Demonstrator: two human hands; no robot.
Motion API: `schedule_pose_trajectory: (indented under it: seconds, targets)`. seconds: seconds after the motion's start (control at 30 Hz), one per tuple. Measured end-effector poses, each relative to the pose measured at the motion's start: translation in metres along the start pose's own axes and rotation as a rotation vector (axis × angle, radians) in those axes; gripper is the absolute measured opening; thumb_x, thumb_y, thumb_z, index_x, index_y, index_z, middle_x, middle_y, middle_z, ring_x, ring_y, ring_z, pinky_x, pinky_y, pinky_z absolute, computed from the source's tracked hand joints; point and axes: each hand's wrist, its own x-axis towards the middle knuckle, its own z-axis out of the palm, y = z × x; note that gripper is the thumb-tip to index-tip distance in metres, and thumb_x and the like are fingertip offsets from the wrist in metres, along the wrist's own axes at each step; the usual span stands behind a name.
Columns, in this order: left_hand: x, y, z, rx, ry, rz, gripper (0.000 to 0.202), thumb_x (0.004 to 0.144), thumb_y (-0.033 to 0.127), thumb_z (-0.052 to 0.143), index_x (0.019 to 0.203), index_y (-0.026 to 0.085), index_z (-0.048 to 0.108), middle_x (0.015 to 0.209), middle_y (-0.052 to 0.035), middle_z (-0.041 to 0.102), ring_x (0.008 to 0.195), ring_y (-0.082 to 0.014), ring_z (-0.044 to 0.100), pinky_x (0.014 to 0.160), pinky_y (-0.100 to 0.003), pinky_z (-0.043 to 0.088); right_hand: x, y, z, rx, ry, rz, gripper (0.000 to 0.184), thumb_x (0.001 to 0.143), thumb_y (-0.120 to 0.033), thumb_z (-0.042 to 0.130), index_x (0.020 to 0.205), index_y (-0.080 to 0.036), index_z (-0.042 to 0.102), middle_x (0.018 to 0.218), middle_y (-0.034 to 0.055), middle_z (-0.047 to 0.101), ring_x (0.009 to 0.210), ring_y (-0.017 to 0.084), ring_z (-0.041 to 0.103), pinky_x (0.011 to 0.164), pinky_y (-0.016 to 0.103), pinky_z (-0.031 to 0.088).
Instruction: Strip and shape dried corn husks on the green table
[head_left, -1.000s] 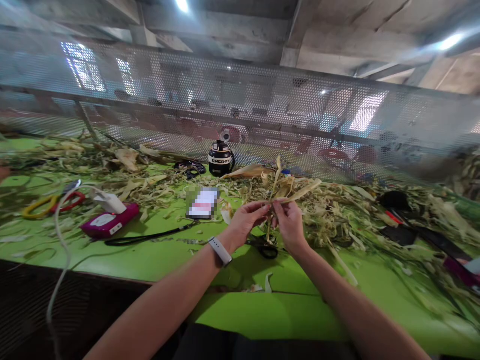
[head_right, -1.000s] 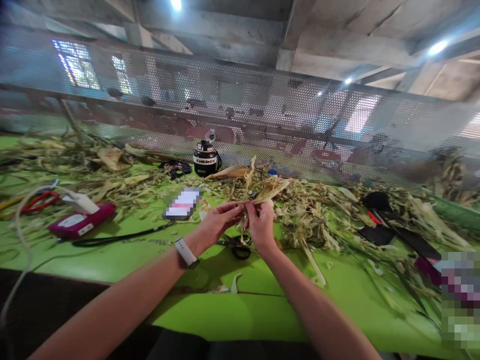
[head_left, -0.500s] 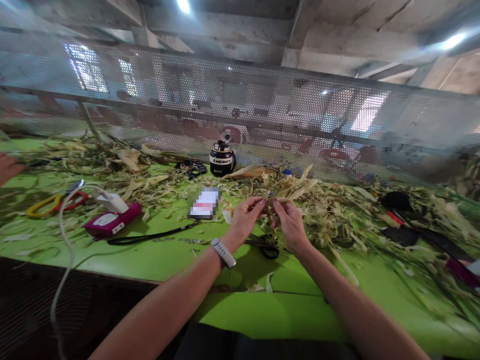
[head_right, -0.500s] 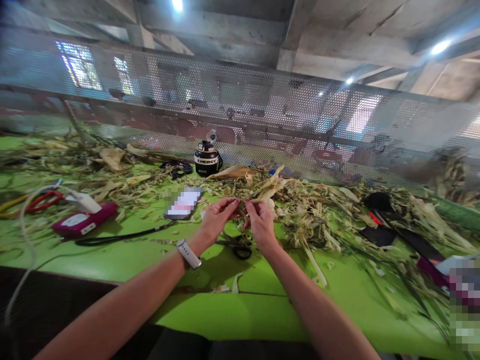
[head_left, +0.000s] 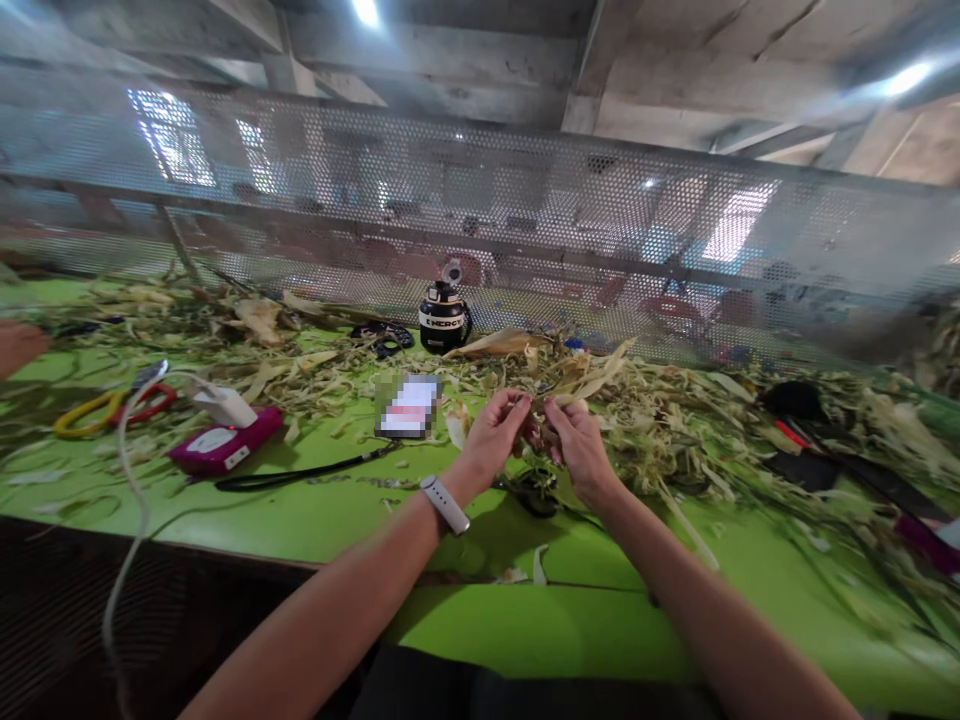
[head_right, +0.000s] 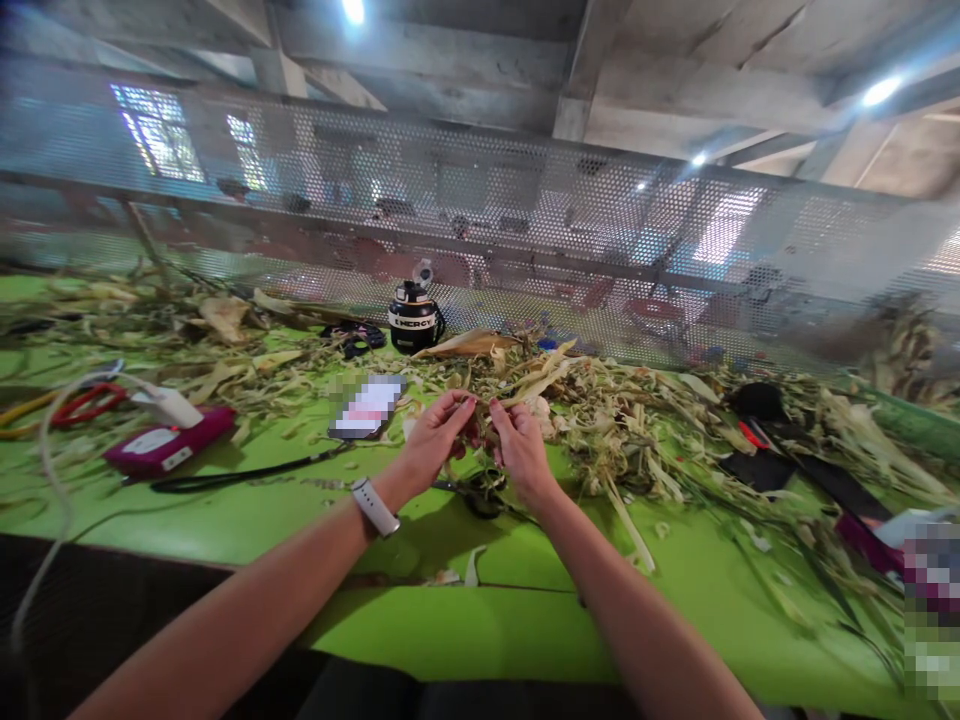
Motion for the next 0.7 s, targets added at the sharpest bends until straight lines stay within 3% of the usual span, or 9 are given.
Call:
schedule_pose_trajectory:
  seconds: [0.07, 0.17, 0.3, 0.4, 0.5, 0.57, 0.7]
  targets:
    - [0.003, 0.001, -0.003, 0.049, 0.088, 0.034, 0.022, 0.074, 0.039, 0.058, 0.080, 0.018, 0.053, 0.055, 0.0051, 0.049, 0.047, -0.0080, 0.043, 0.043, -0.020, 0.027, 0.001, 0.003, -0.001, -0.123, 0.012, -0.068, 0.029, 0.080, -0.049, 0.049, 0.076, -0.021, 0.044, 0.048, -0.0078, 0.046, 0.033, 0.007, 0.033, 0.031, 0.020, 0.026]
    - [0.008, 0.002, -0.010, 0.170, 0.224, 0.157, 0.020, 0.076, 0.036, 0.056, 0.071, 0.017, 0.054, 0.055, 0.0046, 0.048, 0.048, -0.0080, 0.039, 0.048, -0.022, 0.029, -0.001, 0.004, -0.004, -0.458, 0.008, -0.315, 0.019, 0.083, -0.040, 0.050, 0.086, -0.021, 0.051, 0.057, -0.0028, 0.054, 0.047, 0.012, 0.048, 0.044, 0.023, 0.036]
    - [0.009, 0.004, -0.016, 0.496, 0.283, 0.353, 0.023, 0.079, 0.033, 0.053, 0.061, 0.018, 0.052, 0.053, 0.0038, 0.046, 0.052, -0.0101, 0.038, 0.055, -0.023, 0.028, -0.008, -0.004, -0.009, -0.905, -0.041, -0.617, 0.019, 0.088, -0.031, 0.045, 0.086, -0.024, 0.062, 0.082, 0.0045, 0.063, 0.071, 0.017, 0.056, 0.059, 0.026, 0.039]
    - [0.005, 0.005, -0.015, 0.648, 0.211, 0.419, 0.021, 0.081, 0.031, 0.052, 0.063, 0.019, 0.054, 0.055, 0.0025, 0.047, 0.053, -0.0114, 0.038, 0.056, -0.024, 0.026, -0.010, -0.013, -0.014, -1.077, 0.059, -0.748, 0.019, 0.088, -0.031, 0.047, 0.086, -0.025, 0.064, 0.085, 0.0061, 0.063, 0.077, 0.019, 0.056, 0.065, 0.028, 0.039]
    - [0.001, 0.005, -0.012, 0.637, 0.051, 0.464, 0.015, 0.081, 0.028, 0.052, 0.070, 0.021, 0.060, 0.062, 0.0001, 0.052, 0.058, -0.0130, 0.042, 0.059, -0.024, 0.028, -0.007, -0.016, -0.018, -1.065, 0.169, -0.851, 0.016, 0.088, -0.030, 0.048, 0.087, -0.023, 0.063, 0.096, 0.0068, 0.063, 0.089, 0.021, 0.054, 0.081, 0.033, 0.037]
    - [0.000, 0.004, -0.010, 0.583, -0.030, 0.476, 0.014, 0.081, 0.030, 0.053, 0.073, 0.021, 0.060, 0.065, -0.0005, 0.054, 0.061, -0.0133, 0.044, 0.061, -0.023, 0.030, -0.004, -0.014, -0.019, -0.999, 0.203, -0.834, 0.019, 0.090, -0.029, 0.044, 0.086, -0.022, 0.061, 0.089, 0.0060, 0.064, 0.084, 0.020, 0.055, 0.080, 0.033, 0.037]
    - [-0.001, 0.003, -0.007, 0.457, -0.125, 0.380, 0.020, 0.082, 0.038, 0.051, 0.076, 0.019, 0.056, 0.062, 0.0020, 0.050, 0.057, -0.0110, 0.041, 0.056, -0.022, 0.031, -0.001, -0.010, -0.018, -0.862, 0.189, -0.660, 0.022, 0.091, -0.033, 0.040, 0.084, -0.021, 0.057, 0.074, 0.0036, 0.062, 0.068, 0.018, 0.054, 0.066, 0.028, 0.039]
